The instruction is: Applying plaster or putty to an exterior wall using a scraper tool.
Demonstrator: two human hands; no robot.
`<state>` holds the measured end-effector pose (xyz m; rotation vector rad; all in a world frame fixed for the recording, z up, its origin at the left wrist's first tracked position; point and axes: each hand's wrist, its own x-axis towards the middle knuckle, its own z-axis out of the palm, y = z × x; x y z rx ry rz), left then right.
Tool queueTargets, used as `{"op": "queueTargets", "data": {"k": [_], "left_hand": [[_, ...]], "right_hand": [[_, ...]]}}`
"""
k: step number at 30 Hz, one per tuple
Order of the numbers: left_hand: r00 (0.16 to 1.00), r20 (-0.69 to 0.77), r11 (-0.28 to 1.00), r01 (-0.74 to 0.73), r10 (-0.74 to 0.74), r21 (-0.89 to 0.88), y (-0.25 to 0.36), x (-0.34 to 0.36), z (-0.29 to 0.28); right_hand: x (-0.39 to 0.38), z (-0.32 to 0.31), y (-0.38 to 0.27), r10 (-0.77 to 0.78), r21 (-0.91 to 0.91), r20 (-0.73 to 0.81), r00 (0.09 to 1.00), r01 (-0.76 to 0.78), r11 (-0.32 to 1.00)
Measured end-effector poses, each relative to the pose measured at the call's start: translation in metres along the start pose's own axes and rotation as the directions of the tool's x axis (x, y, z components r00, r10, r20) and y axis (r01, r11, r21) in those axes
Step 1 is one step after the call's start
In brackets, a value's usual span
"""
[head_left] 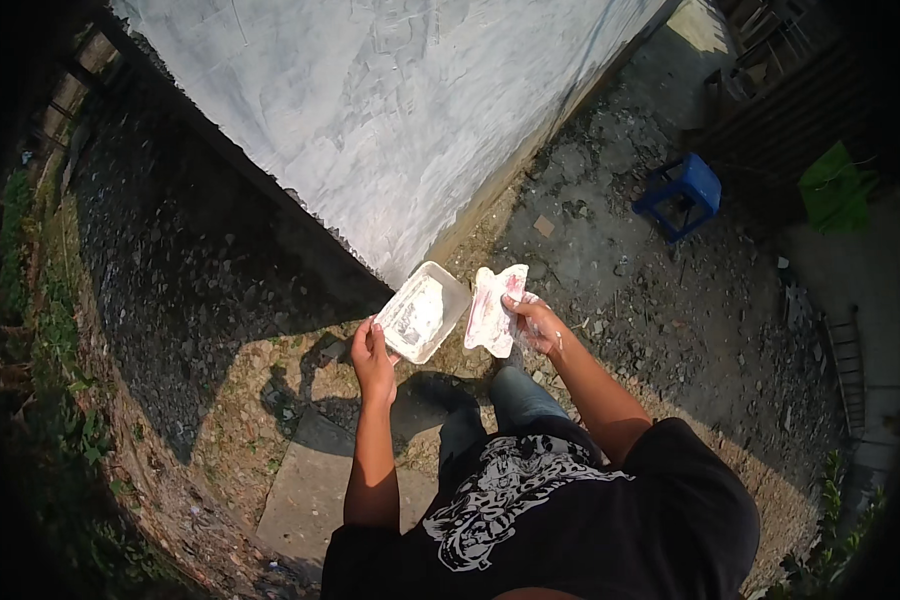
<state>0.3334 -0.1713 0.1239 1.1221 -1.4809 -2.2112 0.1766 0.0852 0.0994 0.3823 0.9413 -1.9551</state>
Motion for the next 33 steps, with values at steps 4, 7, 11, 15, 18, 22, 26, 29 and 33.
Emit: {"op": "queueTargets", "data": {"k": [4, 7, 11, 15, 18, 22, 26, 29, 33], "left_hand": [[0.996, 0.091, 0.993, 0.009, -0.019, 0.117, -0.008, 0.008, -0.001], [0.994, 0.093, 0.984, 0.047, -0.063, 0.173, -0.022, 0.014, -0.004], [0.981, 0.119, 0.983, 0.139, -0.154, 0.123, -0.034, 0.013, -0.001], [0.964, 0.134, 0.969, 0.216, -0.231, 0.118, -0.043, 0.008, 0.017], [0.96, 0.11, 0.966, 0.25, -0.256, 0.066, -0.051, -0.003, 0.034], [0.954, 0.04, 0.953, 0.296, -0.298, 0.06, -0.068, -0.001, 0.02], [0.954, -0.006, 0.954, 0.298, -0.299, -0.023, -0.101, 0.01, 0.005], [0.93, -0.139, 0.94, 0.34, -0.341, -0.033, -0.124, 0.021, -0.007], [0.915, -0.165, 0.929, 0.369, -0.368, -0.026, -0.14, 0.038, -0.039]], "right_hand": [[0.007, -0.033, 0.012, -0.039, -0.054, -0.056, 0.998, 0.036, 0.998], [-0.001, -0.024, 0.002, -0.051, -0.059, -0.109, 0.993, 0.045, 0.997], [0.009, -0.044, -0.006, -0.015, -0.024, -0.158, 0.987, 0.011, 1.0], [0.033, -0.075, -0.005, -0.057, 0.162, -0.131, 0.99, 0.078, 0.984], [0.054, -0.109, -0.003, -0.022, 0.171, -0.092, 0.995, 0.038, 0.985], [0.065, -0.093, -0.008, 0.003, 0.097, -0.122, 0.992, 0.009, 0.995], [0.107, -0.121, 0.007, -0.018, 0.012, -0.166, 0.986, 0.021, 1.0], [0.145, -0.139, 0.032, -0.017, -0.022, -0.182, 0.983, 0.013, 1.0], [0.189, -0.14, 0.069, 0.018, -0.032, -0.163, 0.986, -0.024, 0.999]]}}
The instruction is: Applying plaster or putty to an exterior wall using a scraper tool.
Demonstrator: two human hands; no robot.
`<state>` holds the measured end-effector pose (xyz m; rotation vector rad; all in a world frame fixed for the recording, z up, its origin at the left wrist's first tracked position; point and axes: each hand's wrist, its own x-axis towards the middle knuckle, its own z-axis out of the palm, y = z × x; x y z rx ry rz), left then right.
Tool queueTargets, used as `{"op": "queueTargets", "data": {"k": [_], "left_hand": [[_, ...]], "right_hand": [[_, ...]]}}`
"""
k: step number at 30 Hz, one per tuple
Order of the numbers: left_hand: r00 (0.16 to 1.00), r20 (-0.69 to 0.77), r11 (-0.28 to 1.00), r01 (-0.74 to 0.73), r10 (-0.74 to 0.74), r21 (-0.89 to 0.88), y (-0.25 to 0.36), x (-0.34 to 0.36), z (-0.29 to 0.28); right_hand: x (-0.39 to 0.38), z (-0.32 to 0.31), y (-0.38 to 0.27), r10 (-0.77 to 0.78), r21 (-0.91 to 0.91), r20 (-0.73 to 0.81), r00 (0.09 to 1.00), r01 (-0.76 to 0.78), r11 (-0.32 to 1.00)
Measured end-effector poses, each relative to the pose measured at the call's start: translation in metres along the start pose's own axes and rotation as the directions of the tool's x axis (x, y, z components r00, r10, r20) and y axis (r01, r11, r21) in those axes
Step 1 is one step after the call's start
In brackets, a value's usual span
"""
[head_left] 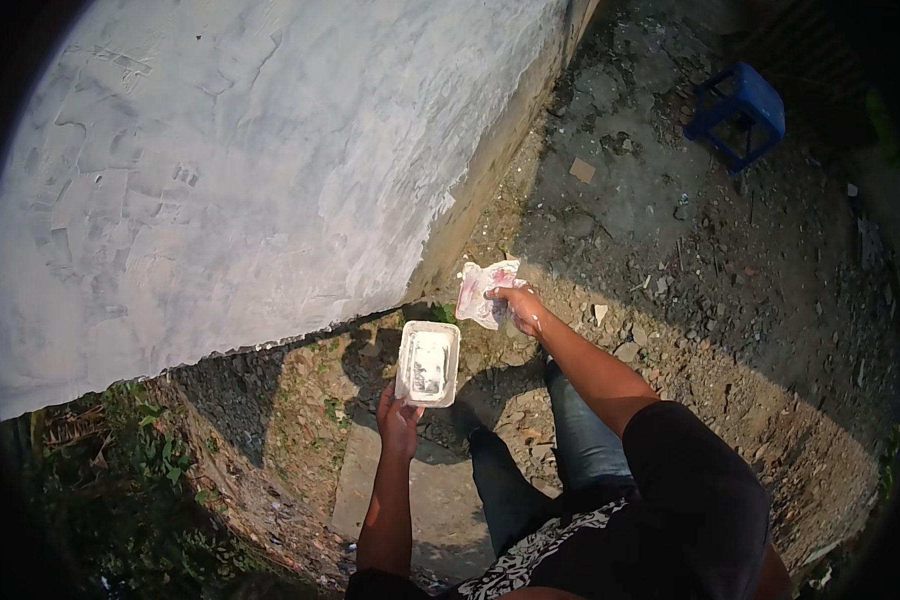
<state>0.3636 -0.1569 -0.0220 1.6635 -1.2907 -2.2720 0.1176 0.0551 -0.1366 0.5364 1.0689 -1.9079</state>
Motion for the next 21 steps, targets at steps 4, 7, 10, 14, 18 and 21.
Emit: {"op": "queueTargets", "data": {"k": [4, 7, 10, 14, 18, 21], "left_hand": [[0.998, -0.061, 0.998, 0.015, -0.011, 0.056, -0.004, 0.027, -0.028], [0.999, -0.041, 0.999, -0.002, 0.003, 0.034, -0.011, 0.05, -0.051], [0.999, -0.024, 0.999, -0.02, 0.021, 0.036, -0.02, 0.068, -0.078], [0.999, -0.015, 0.998, -0.03, 0.029, -0.059, -0.038, 0.089, -0.119], [0.997, -0.06, 0.986, -0.055, 0.046, -0.154, -0.049, 0.11, -0.189], [0.998, 0.021, 0.983, -0.051, 0.055, -0.176, -0.055, 0.129, -0.201]], "right_hand": [[0.035, 0.022, 0.052, -0.124, -0.036, 0.016, 0.992, 0.124, 0.992], [0.063, 0.033, 0.097, -0.271, -0.12, -0.074, 0.96, 0.261, 0.958], [0.094, 0.039, 0.155, -0.464, -0.315, -0.075, 0.883, 0.42, 0.851], [0.134, 0.079, 0.21, -0.733, -0.326, -0.195, 0.652, 0.662, 0.675], [0.134, 0.168, 0.264, -0.853, -0.427, -0.21, 0.478, 0.74, 0.52], [0.139, 0.159, 0.281, -0.91, -0.472, -0.205, 0.361, 0.778, 0.415]]}}
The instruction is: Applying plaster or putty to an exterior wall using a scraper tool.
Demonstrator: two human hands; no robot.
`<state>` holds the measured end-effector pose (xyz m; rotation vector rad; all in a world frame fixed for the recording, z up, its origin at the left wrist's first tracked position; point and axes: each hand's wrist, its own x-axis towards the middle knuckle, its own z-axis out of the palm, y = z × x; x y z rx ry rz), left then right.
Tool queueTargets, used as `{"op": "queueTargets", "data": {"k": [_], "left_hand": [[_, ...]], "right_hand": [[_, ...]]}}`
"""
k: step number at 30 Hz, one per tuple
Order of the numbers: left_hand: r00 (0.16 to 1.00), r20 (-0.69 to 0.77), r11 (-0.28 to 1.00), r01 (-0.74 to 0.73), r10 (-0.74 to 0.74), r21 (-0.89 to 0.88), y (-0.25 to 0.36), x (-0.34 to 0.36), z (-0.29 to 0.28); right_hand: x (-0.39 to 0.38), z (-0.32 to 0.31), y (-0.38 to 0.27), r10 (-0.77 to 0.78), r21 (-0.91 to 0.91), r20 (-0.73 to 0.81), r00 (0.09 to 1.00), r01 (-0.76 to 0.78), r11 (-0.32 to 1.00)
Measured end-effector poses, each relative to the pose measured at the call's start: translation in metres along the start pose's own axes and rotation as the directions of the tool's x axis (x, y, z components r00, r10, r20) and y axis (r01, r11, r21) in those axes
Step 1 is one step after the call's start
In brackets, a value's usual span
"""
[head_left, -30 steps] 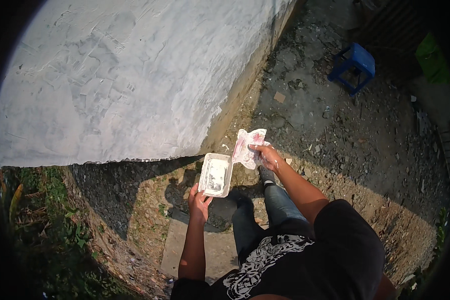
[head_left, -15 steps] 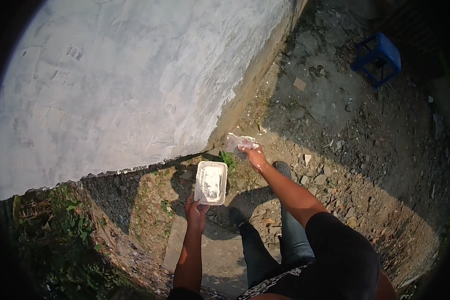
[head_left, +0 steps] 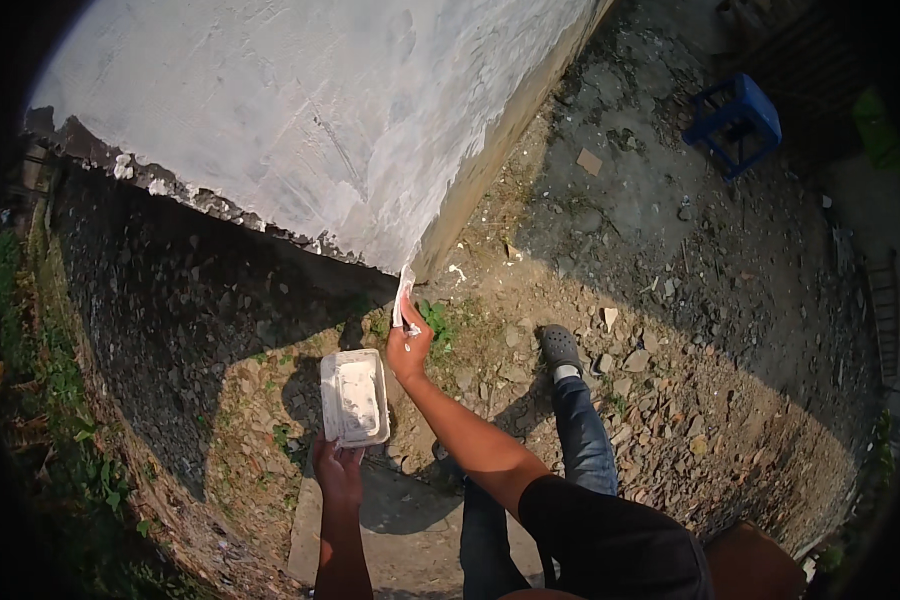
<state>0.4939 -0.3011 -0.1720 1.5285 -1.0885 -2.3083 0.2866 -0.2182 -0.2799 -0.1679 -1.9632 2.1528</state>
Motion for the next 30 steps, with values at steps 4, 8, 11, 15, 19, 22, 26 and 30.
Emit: {"op": "queueTargets", "data": {"k": [4, 8, 11, 15, 19, 22, 26, 30], "left_hand": [[1.0, -0.009, 1.0, -0.021, 0.021, 0.0, 0.022, 0.005, -0.022], [0.995, 0.074, 0.992, -0.069, 0.061, 0.107, 0.027, 0.018, -0.012], [0.997, 0.053, 0.996, -0.065, 0.061, 0.06, 0.031, 0.017, -0.001], [0.997, 0.035, 0.997, -0.063, 0.062, 0.052, 0.031, 0.008, 0.014], [0.997, 0.006, 0.997, -0.08, 0.08, -0.009, 0.042, -0.003, -0.008], [0.994, 0.06, 0.996, -0.091, 0.092, -0.024, 0.038, 0.002, -0.021], [0.997, -0.025, 0.998, -0.07, 0.07, -0.006, 0.029, -0.006, -0.014], [0.994, 0.061, 0.995, -0.094, 0.095, -0.02, 0.022, -0.004, -0.017]], "right_hand": [[0.0, -0.053, 0.015, -0.072, 0.0, 0.301, 0.951, 0.076, 0.997], [0.039, -0.073, 0.009, 0.281, -0.051, 0.126, 0.951, -0.277, 0.96], [0.073, -0.049, -0.01, 0.407, 0.029, 0.073, 0.911, -0.409, 0.912], [0.074, -0.026, -0.016, 0.106, 0.083, -0.039, 0.994, -0.102, 0.991], [0.033, -0.041, -0.032, -0.158, 0.044, 0.247, 0.956, 0.152, 0.987], [0.033, -0.069, -0.018, -0.216, 0.091, 0.376, 0.901, 0.196, 0.976], [0.038, -0.064, -0.006, 0.134, 0.11, 0.072, 0.988, -0.142, 0.984], [0.026, -0.024, 0.013, -0.103, -0.002, 0.133, 0.986, 0.104, 0.995]]}}
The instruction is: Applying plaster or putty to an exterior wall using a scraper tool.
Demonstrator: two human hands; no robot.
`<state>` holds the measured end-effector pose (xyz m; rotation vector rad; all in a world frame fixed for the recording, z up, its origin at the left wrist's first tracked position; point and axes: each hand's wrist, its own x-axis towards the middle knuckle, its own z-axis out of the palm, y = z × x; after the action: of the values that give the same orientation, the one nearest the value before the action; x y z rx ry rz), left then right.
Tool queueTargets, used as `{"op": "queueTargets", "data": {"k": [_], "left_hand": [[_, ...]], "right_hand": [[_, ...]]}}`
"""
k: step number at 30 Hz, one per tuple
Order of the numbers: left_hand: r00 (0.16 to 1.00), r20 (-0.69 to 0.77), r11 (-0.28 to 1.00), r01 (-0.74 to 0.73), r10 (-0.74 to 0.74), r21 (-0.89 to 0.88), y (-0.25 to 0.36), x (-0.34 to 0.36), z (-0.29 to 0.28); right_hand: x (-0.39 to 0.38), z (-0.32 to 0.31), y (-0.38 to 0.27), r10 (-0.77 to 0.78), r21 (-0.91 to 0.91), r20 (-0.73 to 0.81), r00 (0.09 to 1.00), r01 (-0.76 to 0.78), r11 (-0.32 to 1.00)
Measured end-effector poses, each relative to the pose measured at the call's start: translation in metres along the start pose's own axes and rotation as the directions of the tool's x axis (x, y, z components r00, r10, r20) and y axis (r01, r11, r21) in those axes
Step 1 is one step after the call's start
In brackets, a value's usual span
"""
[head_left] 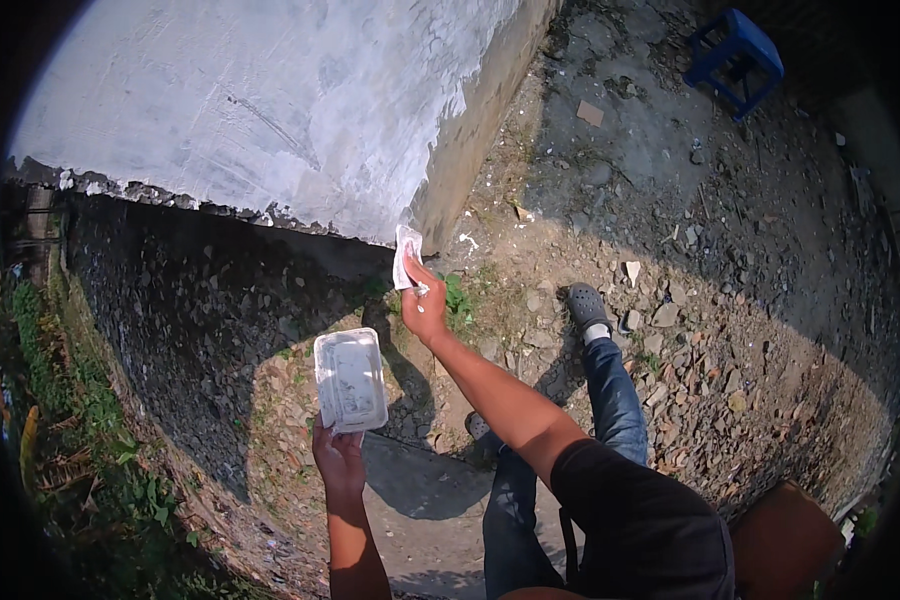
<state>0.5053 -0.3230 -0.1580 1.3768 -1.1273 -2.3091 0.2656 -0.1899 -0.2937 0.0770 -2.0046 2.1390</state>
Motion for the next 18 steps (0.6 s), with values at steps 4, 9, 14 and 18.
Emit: {"op": "queueTargets", "data": {"k": [4, 9, 14, 18], "left_hand": [[0.998, -0.06, 0.999, -0.033, 0.035, 0.03, 0.013, -0.003, -0.014], [0.995, -0.087, 0.997, -0.054, 0.058, 0.048, 0.02, -0.016, -0.023], [0.997, -0.066, 0.997, 0.035, -0.031, 0.062, 0.001, -0.009, 0.004], [0.997, -0.079, 0.995, 0.021, -0.014, 0.095, 0.025, -0.022, -0.005]], "right_hand": [[-0.034, -0.009, 0.022, 0.017, -0.035, 0.095, 0.995, -0.014, 0.999], [-0.024, -0.05, 0.045, 0.172, -0.088, 0.18, 0.969, -0.158, 0.984], [0.058, -0.049, 0.048, 0.616, -0.096, -0.244, 0.749, -0.65, 0.754], [0.047, 0.008, -0.052, 0.539, -0.201, -0.238, 0.808, -0.583, 0.787]]}}
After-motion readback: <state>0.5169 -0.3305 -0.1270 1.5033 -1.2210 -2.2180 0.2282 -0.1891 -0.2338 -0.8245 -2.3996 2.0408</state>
